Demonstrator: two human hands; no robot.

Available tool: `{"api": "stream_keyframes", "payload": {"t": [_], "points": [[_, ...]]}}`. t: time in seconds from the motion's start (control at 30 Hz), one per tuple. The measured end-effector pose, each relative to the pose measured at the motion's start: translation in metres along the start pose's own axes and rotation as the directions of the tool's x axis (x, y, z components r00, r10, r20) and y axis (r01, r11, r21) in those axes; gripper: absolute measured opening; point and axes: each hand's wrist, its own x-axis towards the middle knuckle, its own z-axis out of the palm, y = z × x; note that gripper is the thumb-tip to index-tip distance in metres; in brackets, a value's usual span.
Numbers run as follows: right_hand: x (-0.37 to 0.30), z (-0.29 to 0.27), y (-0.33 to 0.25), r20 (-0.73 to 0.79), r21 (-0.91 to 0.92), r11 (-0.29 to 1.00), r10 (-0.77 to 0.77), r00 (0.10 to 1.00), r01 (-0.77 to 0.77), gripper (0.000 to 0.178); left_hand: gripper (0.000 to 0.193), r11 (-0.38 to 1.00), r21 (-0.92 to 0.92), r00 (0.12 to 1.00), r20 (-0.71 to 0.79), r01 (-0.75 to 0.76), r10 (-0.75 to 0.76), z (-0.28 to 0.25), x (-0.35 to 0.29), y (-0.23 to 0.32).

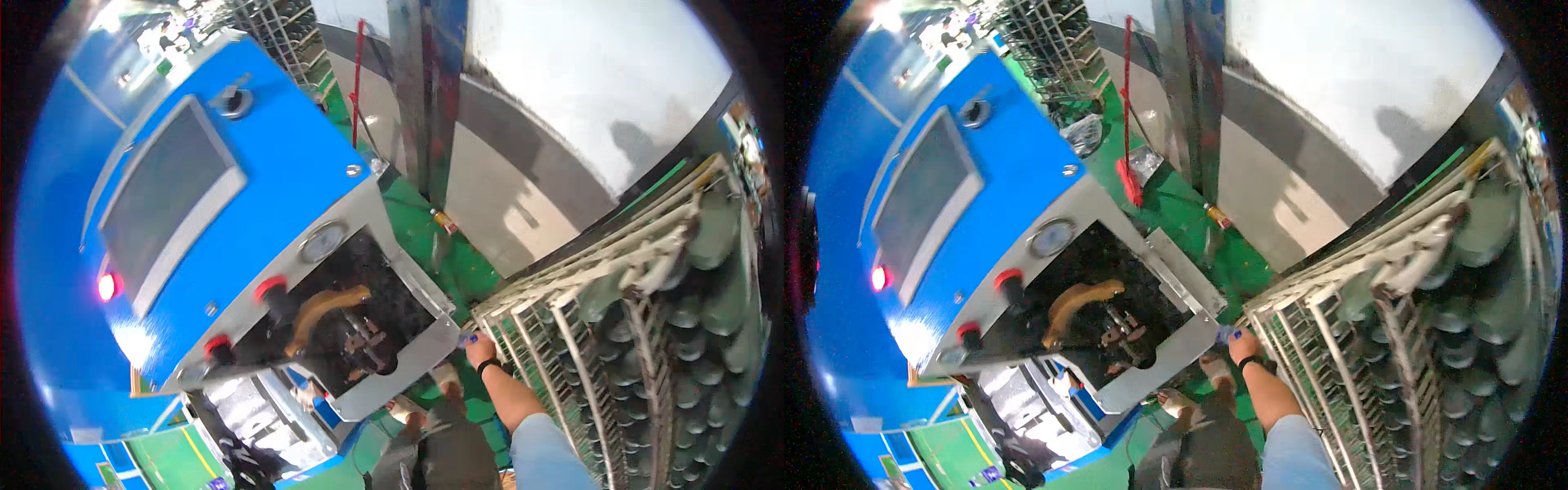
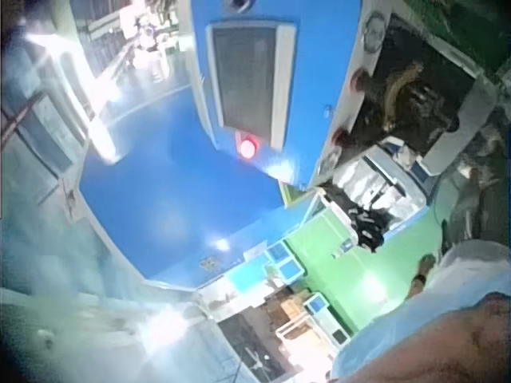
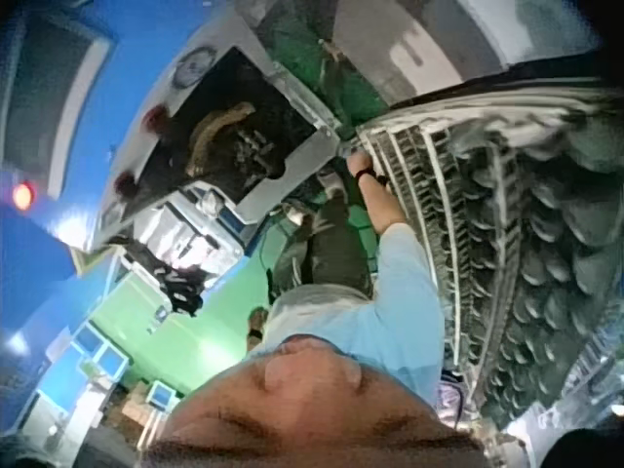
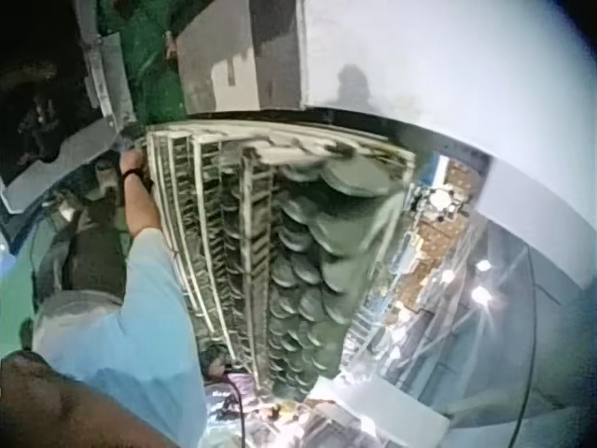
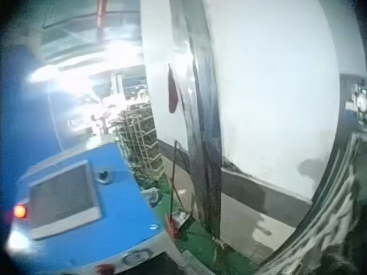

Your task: Insert shoe molds and place shoes into an industrial heat-setting or vulcanizing machine.

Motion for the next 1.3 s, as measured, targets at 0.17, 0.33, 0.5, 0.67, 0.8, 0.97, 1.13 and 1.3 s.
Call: {"api": "stream_keyframes", "payload": {"t": [0.17, 0.33, 0.5, 0.67, 0.8, 0.97, 1.13, 1.3], "points": [[0.093, 0.067, -0.013, -0.018, -0.019, 1.0, 0.003, 1.0, -0.003, 0.036, 0.034, 0.95, 0.31, 0.997, -0.069, -0.024, 0.048, 0.019, -0.006, 0.145], [0.155, 0.134, -0.029, 0.004, 0.109, 0.994, 0.013, 1.0, -0.013, 0.036, 0.032, 0.929, 0.366, 0.992, -0.129, 0.046, 0.002, 0.018, -0.004, 0.215], [0.195, 0.177, -0.026, 0.139, 0.138, 0.987, -0.098, 0.985, 0.079, 0.044, 0.031, 0.911, 0.401, 0.986, -0.164, 0.1, -0.036, 0.024, 0.008, 0.253], [0.205, 0.189, -0.053, 0.307, 0.146, 0.989, -0.059, 0.95, 0.014, 0.068, 0.03, 0.904, 0.411, 0.981, -0.187, 0.116, -0.041, 0.032, 0.006, 0.268], [0.206, 0.18, -0.035, 0.231, 0.187, 0.967, -0.216, 0.949, 0.175, 0.071, 0.029, 0.91, 0.402, 0.984, -0.178, 0.102, -0.031, 0.045, 0.004, 0.267], [0.205, 0.152, 0.03, 0.429, 0.398, 0.906, -0.047, 0.902, -0.142, 0.056, 0.029, 0.928, 0.372, 0.991, -0.132, 0.022, 0.029, 0.07, 0.0, 0.261], [0.175, 0.131, 0.078, 0.56, -0.057, 0.961, -0.193, 0.805, 0.27, 0.031, 0.028, 0.957, 0.288, 0.984, -0.156, -0.037, 0.085, 0.093, -0.019, 0.227], [0.138, 0.069, 0.135, 0.563, 0.033, 0.985, -0.161, 0.811, 0.172, 0.019, 0.028, 0.956, 0.247, 0.961, -0.185, -0.157, 0.206, 0.123, -0.011, 0.13]]}}
